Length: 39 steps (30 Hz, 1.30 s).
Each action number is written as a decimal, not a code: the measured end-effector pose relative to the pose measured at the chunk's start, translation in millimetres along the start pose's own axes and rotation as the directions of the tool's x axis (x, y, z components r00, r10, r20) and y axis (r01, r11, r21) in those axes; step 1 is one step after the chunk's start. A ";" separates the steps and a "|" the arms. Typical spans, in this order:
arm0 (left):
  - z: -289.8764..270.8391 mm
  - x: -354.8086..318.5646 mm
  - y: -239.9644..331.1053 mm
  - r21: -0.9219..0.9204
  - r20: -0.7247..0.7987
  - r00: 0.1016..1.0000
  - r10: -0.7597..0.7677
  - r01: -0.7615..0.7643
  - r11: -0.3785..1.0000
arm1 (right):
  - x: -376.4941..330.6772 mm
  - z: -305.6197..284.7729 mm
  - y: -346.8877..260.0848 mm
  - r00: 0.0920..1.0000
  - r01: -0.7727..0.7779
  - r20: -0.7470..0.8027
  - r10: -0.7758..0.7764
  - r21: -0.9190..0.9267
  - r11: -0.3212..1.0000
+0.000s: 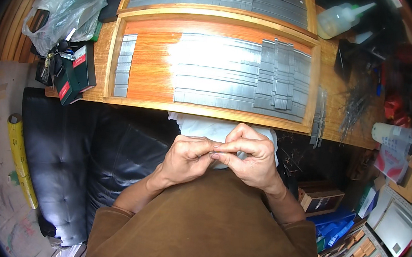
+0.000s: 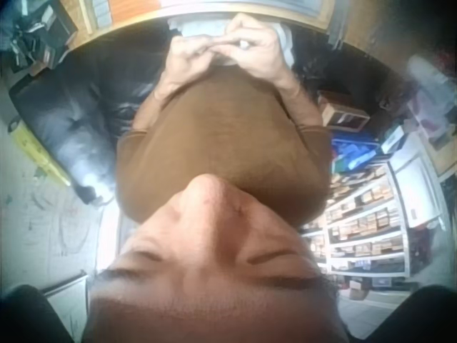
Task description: The person repeatedly picks up small metal strips from a wooden tray and joins them end-to-end by hand, forming longer linked assemblies. The person places the assembled pieces back into the tray and continues the process with additional strips.
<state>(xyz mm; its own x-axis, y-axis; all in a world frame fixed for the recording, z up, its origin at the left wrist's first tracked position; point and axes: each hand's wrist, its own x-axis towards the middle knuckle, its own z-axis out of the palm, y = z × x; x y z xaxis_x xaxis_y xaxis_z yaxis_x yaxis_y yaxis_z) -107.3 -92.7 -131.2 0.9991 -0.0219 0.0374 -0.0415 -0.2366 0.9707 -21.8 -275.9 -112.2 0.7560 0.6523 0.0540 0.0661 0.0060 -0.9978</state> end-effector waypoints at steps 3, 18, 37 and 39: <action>-2.2 0.7 1.3 0.003 0.032 0.999 -0.002 0.002 1.000 | 0.2 -0.1 0.2 1.000 0.018 0.002 -0.018 -0.012 1.000; -1.3 -1.5 -4.9 -0.044 -0.010 1.000 0.008 -0.009 0.999 | -3.3 -0.3 1.6 0.997 0.055 -0.046 -0.058 -0.050 0.997; -1.9 1.0 1.1 -0.039 -0.020 1.000 0.000 0.000 0.999 | -2.7 -1.5 -3.0 0.990 0.133 -0.032 -0.140 -0.178 0.975; -2.6 0.6 1.4 -0.026 -0.022 1.000 0.011 -0.011 1.000 | -3.8 -0.7 -2.4 0.989 0.133 -0.045 -0.142 -0.172 0.976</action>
<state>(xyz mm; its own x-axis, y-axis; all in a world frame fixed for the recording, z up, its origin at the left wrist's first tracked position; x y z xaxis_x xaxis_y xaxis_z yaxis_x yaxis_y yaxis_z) -106.8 -90.5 -129.3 0.9986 -0.0029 0.0532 -0.0526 -0.2105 0.9762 -24.4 -278.9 -110.0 0.7675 0.6100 0.1971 0.2768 -0.0380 -0.9602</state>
